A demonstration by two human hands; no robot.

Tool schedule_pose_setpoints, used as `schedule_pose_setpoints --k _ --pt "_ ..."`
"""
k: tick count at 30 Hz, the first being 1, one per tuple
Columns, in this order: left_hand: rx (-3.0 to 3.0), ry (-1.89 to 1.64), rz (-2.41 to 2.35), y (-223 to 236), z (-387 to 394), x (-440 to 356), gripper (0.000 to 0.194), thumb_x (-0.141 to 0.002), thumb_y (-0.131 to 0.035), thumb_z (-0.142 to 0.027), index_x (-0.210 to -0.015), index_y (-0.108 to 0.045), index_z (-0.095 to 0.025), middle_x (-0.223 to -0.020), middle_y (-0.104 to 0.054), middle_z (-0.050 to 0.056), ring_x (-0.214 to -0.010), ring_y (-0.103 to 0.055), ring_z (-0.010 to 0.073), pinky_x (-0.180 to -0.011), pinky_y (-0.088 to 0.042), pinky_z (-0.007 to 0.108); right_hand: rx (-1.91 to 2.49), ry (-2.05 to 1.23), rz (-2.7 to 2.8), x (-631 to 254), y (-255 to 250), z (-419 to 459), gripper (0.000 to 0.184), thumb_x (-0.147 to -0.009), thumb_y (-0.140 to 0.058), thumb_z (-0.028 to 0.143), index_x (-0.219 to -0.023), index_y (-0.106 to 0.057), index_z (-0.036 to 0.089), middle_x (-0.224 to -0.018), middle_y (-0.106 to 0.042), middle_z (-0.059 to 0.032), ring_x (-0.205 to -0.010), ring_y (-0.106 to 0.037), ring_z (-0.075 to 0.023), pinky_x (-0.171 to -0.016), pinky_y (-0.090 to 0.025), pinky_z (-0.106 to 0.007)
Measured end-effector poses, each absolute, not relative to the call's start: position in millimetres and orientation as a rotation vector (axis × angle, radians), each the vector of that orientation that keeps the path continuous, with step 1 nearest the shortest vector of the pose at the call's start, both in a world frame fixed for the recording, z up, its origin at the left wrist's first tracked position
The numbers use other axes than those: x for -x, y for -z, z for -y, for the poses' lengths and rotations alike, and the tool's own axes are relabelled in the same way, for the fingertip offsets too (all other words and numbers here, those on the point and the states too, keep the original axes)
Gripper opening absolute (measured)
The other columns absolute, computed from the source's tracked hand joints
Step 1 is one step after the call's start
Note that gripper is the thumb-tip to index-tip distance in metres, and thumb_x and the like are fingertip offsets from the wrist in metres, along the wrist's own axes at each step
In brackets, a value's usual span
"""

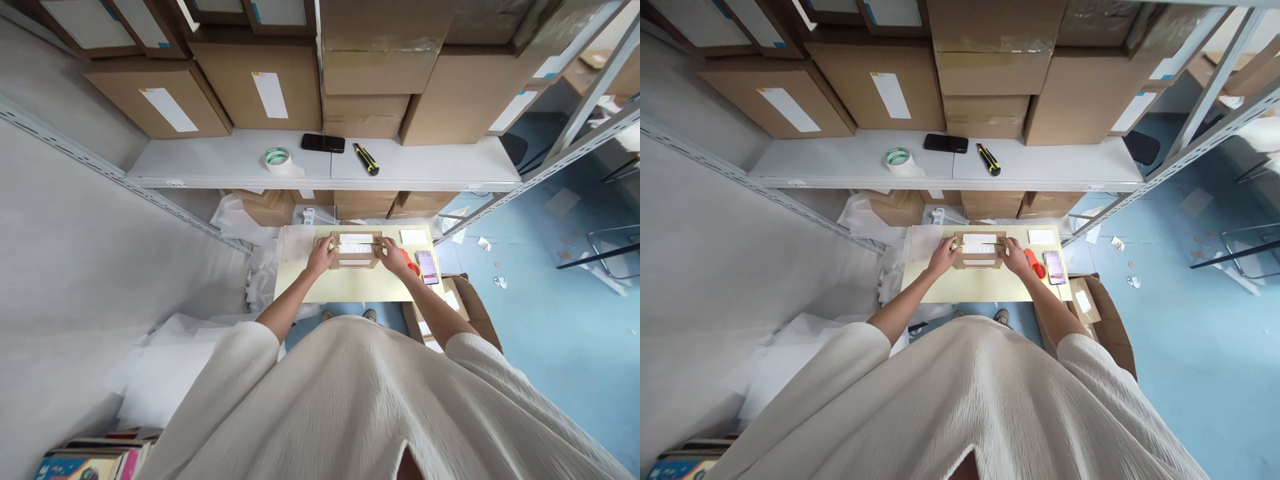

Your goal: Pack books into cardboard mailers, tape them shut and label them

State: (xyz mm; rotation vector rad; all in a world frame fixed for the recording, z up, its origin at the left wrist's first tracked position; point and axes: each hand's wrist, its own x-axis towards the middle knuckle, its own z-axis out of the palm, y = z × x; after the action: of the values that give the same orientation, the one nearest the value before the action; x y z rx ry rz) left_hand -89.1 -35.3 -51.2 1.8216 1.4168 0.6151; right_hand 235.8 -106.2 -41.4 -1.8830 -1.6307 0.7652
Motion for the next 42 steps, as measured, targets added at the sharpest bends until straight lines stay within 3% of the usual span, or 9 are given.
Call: schedule_pose_setpoints --k 3,7,16,19,23,31,42 --pt "-1.787 -0.619 -1.445 57.0 36.5 87.0 0.054 -0.107 -0.071 -0.029 -0.161 -0.065 -0.025 -0.150 -0.068 0.015 -0.124 -0.072 0.0311 -0.115 -0.056 0.042 1.897 -0.818 1.571 -227.2 40.2 110.1 0.056 -0.107 -0.058 0.048 -0.161 -0.064 0.034 -0.155 -0.071 -0.0111 -0.122 -0.077 -0.0378 -0.114 -0.061 -0.060" --pt "-1.742 -0.659 -1.455 62.0 31.0 82.4 0.055 -0.107 -0.074 -0.030 -0.162 -0.066 -0.024 -0.147 -0.071 0.015 -0.119 -0.074 0.0302 -0.116 -0.055 0.042 1.902 -0.831 1.487 -219.2 36.1 103.9 0.061 -0.106 -0.062 0.055 -0.165 -0.061 0.039 -0.154 -0.074 -0.0072 -0.126 -0.075 -0.0387 -0.116 -0.060 -0.059" --pt "-1.708 -0.655 -1.375 77.2 41.5 55.1 0.062 -0.104 -0.076 -0.030 -0.163 -0.061 -0.023 -0.154 -0.065 0.019 -0.127 -0.072 0.0325 -0.116 -0.057 0.045 1.929 -0.803 1.479 -242.9 39.9 114.9 0.060 -0.108 -0.053 0.043 -0.166 -0.063 0.029 -0.154 -0.075 -0.0098 -0.142 -0.068 -0.0380 -0.125 -0.054 -0.057" --pt "-1.693 -0.651 -1.356 84.8 48.5 48.6 0.062 -0.103 -0.077 -0.028 -0.162 -0.061 -0.025 -0.154 -0.063 0.018 -0.130 -0.071 0.0315 -0.117 -0.057 0.045 1.945 -0.812 1.533 -250.5 42.6 127.3 0.060 -0.108 -0.050 0.037 -0.165 -0.065 0.026 -0.158 -0.072 -0.0114 -0.139 -0.069 -0.0384 -0.122 -0.056 -0.057" --pt "-1.684 -0.657 -1.354 90.9 51.7 55.7 0.059 -0.103 -0.078 -0.029 -0.160 -0.063 -0.024 -0.147 -0.065 0.016 -0.117 -0.074 0.0277 -0.109 -0.061 0.042 1.943 -0.778 1.568 -248.8 43.8 131.5 0.060 -0.108 -0.053 0.035 -0.166 -0.064 0.026 -0.162 -0.069 -0.0120 -0.134 -0.070 -0.0387 -0.116 -0.060 -0.055" --pt "-1.727 -0.695 -1.347 100.4 71.7 89.2 0.055 -0.104 -0.078 -0.033 -0.156 -0.065 -0.026 -0.144 -0.068 0.014 -0.105 -0.075 0.0230 -0.094 -0.066 0.038 1.850 -0.781 1.766 -245.1 40.9 141.2 0.060 -0.111 -0.054 0.038 -0.169 -0.061 0.028 -0.146 -0.075 -0.0153 -0.109 -0.078 -0.0322 -0.096 -0.069 -0.050" --pt "-1.687 -0.659 -1.419 107.3 68.6 101.4 0.057 -0.103 -0.075 -0.027 -0.158 -0.063 -0.022 -0.154 -0.069 0.017 -0.111 -0.077 0.0259 -0.101 -0.066 0.042 1.885 -0.766 1.844 -230.6 43.3 129.1 0.055 -0.112 -0.055 0.038 -0.166 -0.064 0.027 -0.144 -0.074 -0.0159 -0.108 -0.080 -0.0304 -0.098 -0.068 -0.047"
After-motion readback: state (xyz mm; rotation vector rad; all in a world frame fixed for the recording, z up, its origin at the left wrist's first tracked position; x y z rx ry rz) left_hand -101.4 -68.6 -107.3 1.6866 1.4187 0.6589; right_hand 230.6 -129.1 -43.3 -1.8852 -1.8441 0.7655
